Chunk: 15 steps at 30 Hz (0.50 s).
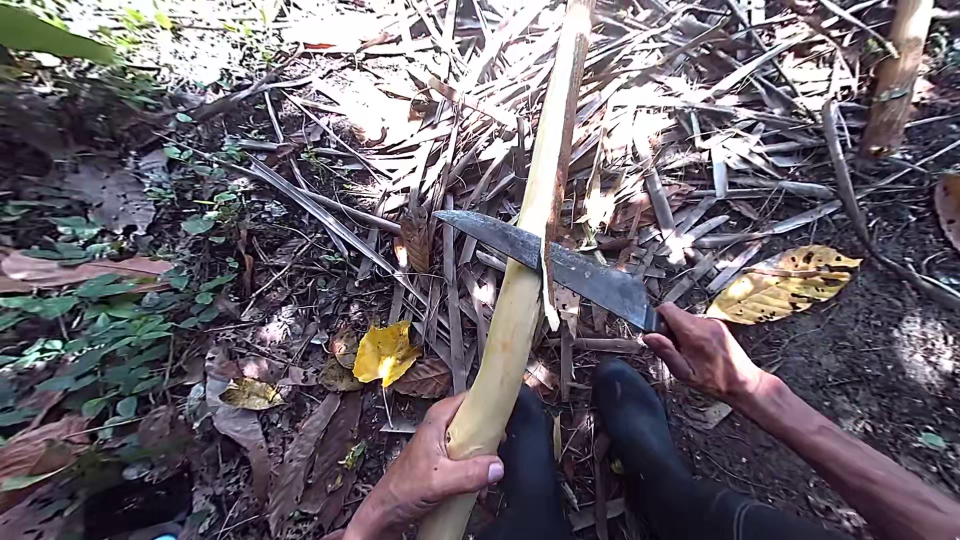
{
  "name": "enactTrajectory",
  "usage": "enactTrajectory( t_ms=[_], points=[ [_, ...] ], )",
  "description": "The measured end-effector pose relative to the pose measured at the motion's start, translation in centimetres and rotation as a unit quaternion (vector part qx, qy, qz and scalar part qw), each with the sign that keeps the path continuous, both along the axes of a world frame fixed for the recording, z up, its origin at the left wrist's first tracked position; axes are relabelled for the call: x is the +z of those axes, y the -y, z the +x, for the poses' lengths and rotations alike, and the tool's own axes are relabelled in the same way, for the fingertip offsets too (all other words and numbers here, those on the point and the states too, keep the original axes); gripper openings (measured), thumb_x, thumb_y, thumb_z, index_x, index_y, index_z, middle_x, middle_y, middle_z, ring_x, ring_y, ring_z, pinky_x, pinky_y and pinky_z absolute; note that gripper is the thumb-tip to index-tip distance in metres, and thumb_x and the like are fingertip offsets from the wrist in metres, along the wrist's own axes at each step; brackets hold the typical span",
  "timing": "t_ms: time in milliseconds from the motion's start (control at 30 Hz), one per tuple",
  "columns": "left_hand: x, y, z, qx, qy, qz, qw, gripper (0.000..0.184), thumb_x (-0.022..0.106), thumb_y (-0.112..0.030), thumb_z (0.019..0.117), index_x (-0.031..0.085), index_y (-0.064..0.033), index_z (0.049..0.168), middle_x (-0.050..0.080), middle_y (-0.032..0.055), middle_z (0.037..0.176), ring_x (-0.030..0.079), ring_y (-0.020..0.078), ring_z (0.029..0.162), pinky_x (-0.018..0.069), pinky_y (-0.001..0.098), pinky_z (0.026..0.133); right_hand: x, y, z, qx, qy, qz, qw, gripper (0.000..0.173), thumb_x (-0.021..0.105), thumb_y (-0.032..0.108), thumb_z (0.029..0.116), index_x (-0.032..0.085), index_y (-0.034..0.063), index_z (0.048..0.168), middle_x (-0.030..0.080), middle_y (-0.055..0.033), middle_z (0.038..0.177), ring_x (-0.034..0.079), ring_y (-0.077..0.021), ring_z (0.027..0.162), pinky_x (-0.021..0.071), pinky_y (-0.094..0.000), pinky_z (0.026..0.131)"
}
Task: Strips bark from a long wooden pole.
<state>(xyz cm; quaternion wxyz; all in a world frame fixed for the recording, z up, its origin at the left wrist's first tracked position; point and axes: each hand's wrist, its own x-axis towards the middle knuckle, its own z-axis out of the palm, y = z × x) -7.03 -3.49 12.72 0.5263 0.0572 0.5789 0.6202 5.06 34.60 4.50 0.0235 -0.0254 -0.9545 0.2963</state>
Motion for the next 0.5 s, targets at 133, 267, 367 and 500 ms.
enactTrajectory(
  t_ms=[133,267,367,500],
  points=[
    [0.0,0.0,0.3,0.0,-0.024,-0.021,0.999,0.052,0.088,-0.03,0.0737,0.065,-0.0082,0.116,0.073,0.0094,0.091,0.071,0.0203,0.064,0.063,0.0344,0.058,0.3,1.5,0.4,0.113,-0.048,0.041,0.992,0.066,0.032,0.063,0.1037,0.06,0.0051,0.093,0.058,-0.0081,0.068,0.059,-0.0228,0.05,0.0465,-0.0402,0.04],
    [0.1,-0.1,0.5,0.0,-0.03,-0.042,0.999,0.054,0.088,-0.03,0.0725,0.065,-0.008,0.117,0.074,0.0099,0.092,0.071,0.0216,0.064,0.0629,0.0353,0.057,0.1,-2.2,-4.2,-0.015,-0.002,0.03,0.999,0.063,0.035,0.057,0.1052,0.064,0.0026,0.096,0.058,-0.0091,0.063,0.061,-0.0268,0.052,0.049,-0.048,0.044],
    [0.0,-0.1,0.4,0.0,-0.031,-0.028,0.999,0.054,0.088,-0.03,0.0732,0.065,-0.0071,0.117,0.074,0.01,0.09,0.071,0.0214,0.064,0.0626,0.0352,0.057,0.4,-5.6,-7.1,-0.062,0.029,0.032,0.997,0.055,0.034,0.057,0.1046,0.061,0.009,0.096,0.05,-0.002,0.058,0.054,-0.0209,0.049,0.0446,-0.0446,0.044],
    [-0.1,0.1,0.2,-0.006,-0.036,-0.027,0.999,0.053,0.087,-0.033,0.0747,0.065,-0.0072,0.116,0.073,0.0097,0.09,0.07,0.0209,0.063,0.0626,0.0353,0.056,0.7,-4.9,-7.1,0.057,-0.026,0.065,0.996,0.061,0.033,0.058,0.1048,0.061,0.0072,0.088,0.052,-0.002,0.059,0.056,-0.0196,0.052,0.048,-0.0429,0.047]
  ],
)
